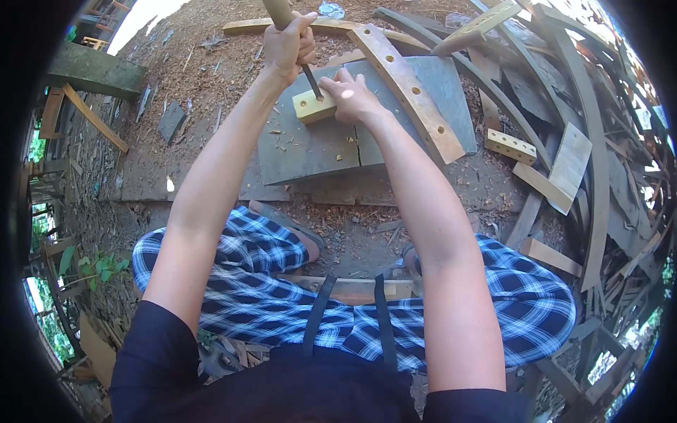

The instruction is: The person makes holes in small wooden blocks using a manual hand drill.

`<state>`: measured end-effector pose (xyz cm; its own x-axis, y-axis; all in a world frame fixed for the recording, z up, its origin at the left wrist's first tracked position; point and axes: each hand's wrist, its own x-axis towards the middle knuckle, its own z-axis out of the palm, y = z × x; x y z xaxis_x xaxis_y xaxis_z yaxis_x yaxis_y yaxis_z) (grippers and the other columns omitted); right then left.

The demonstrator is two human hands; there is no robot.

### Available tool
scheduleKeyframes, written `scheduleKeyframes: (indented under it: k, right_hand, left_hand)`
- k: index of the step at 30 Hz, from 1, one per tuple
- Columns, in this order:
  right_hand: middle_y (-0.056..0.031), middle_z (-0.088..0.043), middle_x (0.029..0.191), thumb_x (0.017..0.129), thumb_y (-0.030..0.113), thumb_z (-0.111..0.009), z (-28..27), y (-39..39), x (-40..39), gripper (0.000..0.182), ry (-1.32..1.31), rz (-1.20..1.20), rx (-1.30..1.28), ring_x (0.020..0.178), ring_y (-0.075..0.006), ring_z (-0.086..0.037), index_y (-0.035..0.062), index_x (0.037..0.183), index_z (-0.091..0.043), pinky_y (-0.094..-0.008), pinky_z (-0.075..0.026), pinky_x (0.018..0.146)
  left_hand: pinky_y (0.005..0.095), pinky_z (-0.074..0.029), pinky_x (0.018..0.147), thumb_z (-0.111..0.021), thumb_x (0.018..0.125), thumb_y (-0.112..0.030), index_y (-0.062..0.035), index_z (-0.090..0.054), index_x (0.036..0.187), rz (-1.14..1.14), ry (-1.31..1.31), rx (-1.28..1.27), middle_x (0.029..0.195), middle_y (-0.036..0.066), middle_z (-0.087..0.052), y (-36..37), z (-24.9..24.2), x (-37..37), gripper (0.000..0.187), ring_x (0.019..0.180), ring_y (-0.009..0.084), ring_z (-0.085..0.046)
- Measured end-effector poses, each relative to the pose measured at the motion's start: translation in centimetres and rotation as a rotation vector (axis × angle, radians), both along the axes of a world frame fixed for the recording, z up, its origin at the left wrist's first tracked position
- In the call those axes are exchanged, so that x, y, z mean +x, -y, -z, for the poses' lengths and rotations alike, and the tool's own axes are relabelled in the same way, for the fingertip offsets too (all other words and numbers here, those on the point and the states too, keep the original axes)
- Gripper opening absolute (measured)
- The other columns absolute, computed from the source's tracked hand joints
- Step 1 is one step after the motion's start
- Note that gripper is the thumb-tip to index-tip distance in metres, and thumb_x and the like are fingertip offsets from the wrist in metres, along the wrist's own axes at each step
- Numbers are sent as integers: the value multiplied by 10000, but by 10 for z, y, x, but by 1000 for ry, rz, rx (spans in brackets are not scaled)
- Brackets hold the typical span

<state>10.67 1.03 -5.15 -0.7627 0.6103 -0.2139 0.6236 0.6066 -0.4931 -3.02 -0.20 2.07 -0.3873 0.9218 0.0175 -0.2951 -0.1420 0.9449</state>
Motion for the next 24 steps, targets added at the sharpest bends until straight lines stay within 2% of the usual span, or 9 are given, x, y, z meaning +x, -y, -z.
scheduleKeyframes:
  k: [8,11,13,15,17,19,21,22,24]
  right_hand:
    - [-83,-420,1356,727,-23,-617,2,3,2,700,-3,4,0,1205,-390,-431,252,1352,-461,-443,-431,1047]
    - [-100,-395,1401,733,68,-646,-4,-1,9,740,26,-69,63,1234,-394,-416,220,1413,-398,-457,-400,1065]
    - [-132,-360,1447,740,195,-675,-12,-5,31,796,-132,-55,94,1268,-399,-395,145,1457,-334,-488,-373,1063]
    - [-162,-363,1452,757,354,-706,-32,-1,62,843,-78,208,290,1282,-400,-389,96,1460,-319,-515,-362,1044]
    - [-181,-404,1410,744,442,-742,-6,-1,97,904,15,479,489,1265,-386,-414,81,1457,-319,-519,-366,1031]
    - [-187,-470,1320,740,481,-747,-5,8,127,878,232,493,360,1213,-383,-461,70,1413,-361,-506,-394,1000]
    - [-188,-516,1193,740,435,-750,7,8,140,767,131,493,311,1126,-369,-521,66,1321,-413,-482,-476,882]
    - [-169,-571,1133,771,384,-729,-1,8,138,659,117,458,331,1015,-292,-592,31,1266,-475,-420,-504,819]
    - [-130,-625,1026,795,360,-709,-39,-3,135,554,-244,602,-480,866,-200,-617,-9,1176,-547,-348,-502,745]
  left_hand:
    - [242,-178,342,-647,884,-88,-110,-452,631,-136,-55,116,472,-51,-370,6,4,17,320,354,36,-270]
    - [243,-191,339,-643,880,-81,-106,-460,625,-211,-59,138,470,-43,-382,4,5,12,315,353,40,-288]
    - [244,-209,336,-626,881,-82,-97,-470,606,-251,-95,94,465,-30,-400,2,9,10,316,351,50,-315]
    - [244,-213,335,-622,881,-85,-92,-476,604,-246,-108,74,463,-28,-401,-6,11,9,313,351,51,-319]
    - [246,-221,331,-626,875,-101,-77,-526,617,-211,-131,49,470,-20,-433,-11,17,5,278,345,61,-343]
    - [251,-249,341,-636,869,-111,-76,-544,623,-247,-209,53,481,-17,-457,-21,26,5,265,358,68,-376]
    - [258,-310,374,-653,858,-130,-76,-577,634,-300,-343,41,505,-15,-501,-27,33,3,243,398,77,-442]
    - [261,-343,397,-660,854,-140,-76,-591,640,-317,-393,52,518,-15,-520,-27,33,2,233,424,81,-475]
    - [321,-392,491,-688,805,-183,-27,-548,563,-314,-338,34,516,8,-539,-28,32,0,320,487,99,-510]
